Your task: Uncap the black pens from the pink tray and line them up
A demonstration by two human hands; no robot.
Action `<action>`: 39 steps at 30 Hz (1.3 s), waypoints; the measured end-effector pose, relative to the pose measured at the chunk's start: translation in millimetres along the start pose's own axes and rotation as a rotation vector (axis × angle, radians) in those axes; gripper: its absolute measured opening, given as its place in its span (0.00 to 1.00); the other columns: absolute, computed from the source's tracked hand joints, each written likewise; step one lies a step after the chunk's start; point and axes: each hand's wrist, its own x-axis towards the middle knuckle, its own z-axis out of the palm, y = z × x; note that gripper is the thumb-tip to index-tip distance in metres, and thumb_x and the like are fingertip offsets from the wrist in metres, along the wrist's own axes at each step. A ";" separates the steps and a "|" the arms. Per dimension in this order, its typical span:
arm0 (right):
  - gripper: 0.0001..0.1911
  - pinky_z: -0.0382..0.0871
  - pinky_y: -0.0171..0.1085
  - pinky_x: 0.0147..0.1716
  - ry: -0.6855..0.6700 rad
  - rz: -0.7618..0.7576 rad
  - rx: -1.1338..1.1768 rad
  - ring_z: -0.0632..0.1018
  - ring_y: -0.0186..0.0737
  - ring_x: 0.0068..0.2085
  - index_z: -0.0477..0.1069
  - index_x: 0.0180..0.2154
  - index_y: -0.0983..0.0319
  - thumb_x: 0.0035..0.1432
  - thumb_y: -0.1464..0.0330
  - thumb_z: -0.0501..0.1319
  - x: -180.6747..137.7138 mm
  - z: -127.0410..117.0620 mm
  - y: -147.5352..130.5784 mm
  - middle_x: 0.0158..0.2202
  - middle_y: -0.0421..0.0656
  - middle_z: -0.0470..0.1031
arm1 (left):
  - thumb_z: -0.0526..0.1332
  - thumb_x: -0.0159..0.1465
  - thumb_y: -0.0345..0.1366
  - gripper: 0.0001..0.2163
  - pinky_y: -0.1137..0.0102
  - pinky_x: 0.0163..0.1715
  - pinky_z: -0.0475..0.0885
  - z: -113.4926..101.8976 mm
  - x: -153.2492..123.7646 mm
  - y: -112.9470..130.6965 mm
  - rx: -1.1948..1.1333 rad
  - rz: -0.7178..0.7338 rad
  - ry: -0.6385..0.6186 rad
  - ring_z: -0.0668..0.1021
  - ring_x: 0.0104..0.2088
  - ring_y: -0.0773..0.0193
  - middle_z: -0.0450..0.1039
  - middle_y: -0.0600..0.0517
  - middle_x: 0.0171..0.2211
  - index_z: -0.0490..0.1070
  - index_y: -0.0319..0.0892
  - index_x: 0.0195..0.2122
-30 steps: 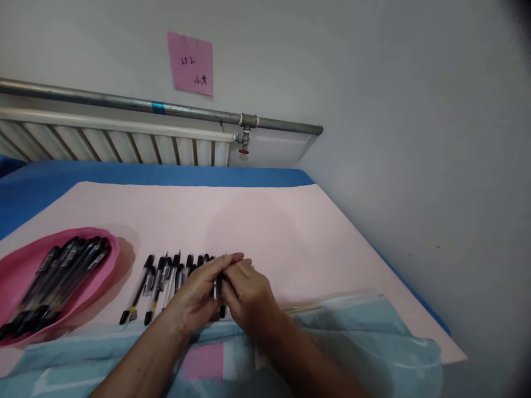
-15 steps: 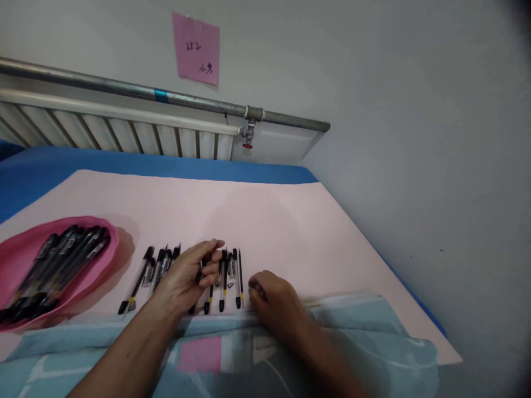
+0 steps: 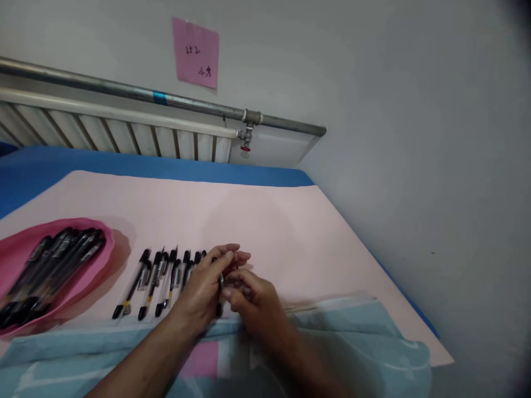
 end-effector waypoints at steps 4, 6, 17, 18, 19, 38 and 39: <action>0.07 0.60 0.28 0.22 0.024 0.026 0.050 0.66 0.29 0.22 0.66 0.30 0.62 0.47 0.75 0.53 2.3 4.2 0.3 0.22 0.35 0.64 | 0.60 0.56 0.39 0.13 0.69 0.34 0.70 7.1 -6.9 -5.3 0.084 0.002 -0.041 0.75 0.41 0.59 0.74 0.46 0.40 0.68 0.42 0.41; 0.07 0.60 0.28 0.21 0.056 0.069 -0.013 0.66 0.29 0.22 0.66 0.31 0.62 0.48 0.74 0.53 5.4 -5.6 4.0 0.21 0.35 0.64 | 0.60 0.55 0.40 0.16 0.68 0.39 0.69 5.4 -7.5 -0.7 0.159 0.053 -0.066 0.73 0.45 0.59 0.72 0.45 0.44 0.67 0.43 0.44; 0.05 0.54 0.30 0.23 0.162 0.067 -0.628 0.65 0.31 0.23 0.64 0.32 0.61 0.49 0.71 0.54 18.0 -28.7 28.3 0.22 0.36 0.65 | 0.61 0.54 0.43 0.15 0.65 0.39 0.66 -28.2 9.8 24.5 0.339 0.271 0.140 0.74 0.40 0.60 0.73 0.47 0.39 0.70 0.42 0.41; 0.04 0.54 0.30 0.23 0.159 0.058 -0.653 0.66 0.32 0.23 0.64 0.32 0.61 0.50 0.70 0.54 17.8 -27.1 28.2 0.22 0.36 0.65 | 0.61 0.53 0.43 0.15 0.66 0.38 0.66 -28.4 10.0 23.5 0.349 0.263 0.138 0.74 0.39 0.60 0.73 0.47 0.38 0.70 0.42 0.40; 0.04 0.54 0.30 0.23 0.154 0.048 -0.673 0.66 0.32 0.23 0.64 0.32 0.61 0.50 0.70 0.54 17.5 -25.9 27.8 0.22 0.36 0.66 | 0.61 0.53 0.42 0.15 0.66 0.38 0.66 -28.3 10.0 22.5 0.356 0.253 0.136 0.74 0.39 0.61 0.73 0.47 0.38 0.70 0.42 0.40; 0.13 0.64 0.35 0.31 0.108 -0.089 -0.664 0.73 0.39 0.32 0.68 0.34 0.61 0.55 0.62 0.49 17.0 -29.8 34.8 0.31 0.43 0.74 | 0.56 0.53 0.37 0.09 0.74 0.21 0.62 -64.8 15.6 69.1 0.515 0.565 0.422 0.68 0.21 0.70 0.68 0.53 0.25 0.68 0.39 0.33; 0.13 0.65 0.35 0.31 0.097 -0.079 -0.657 0.74 0.39 0.32 0.68 0.35 0.60 0.55 0.62 0.49 17.6 -29.8 35.0 0.31 0.43 0.74 | 0.56 0.53 0.37 0.09 0.73 0.22 0.63 -70.3 16.4 73.4 0.532 0.585 0.447 0.68 0.22 0.69 0.68 0.53 0.26 0.68 0.40 0.33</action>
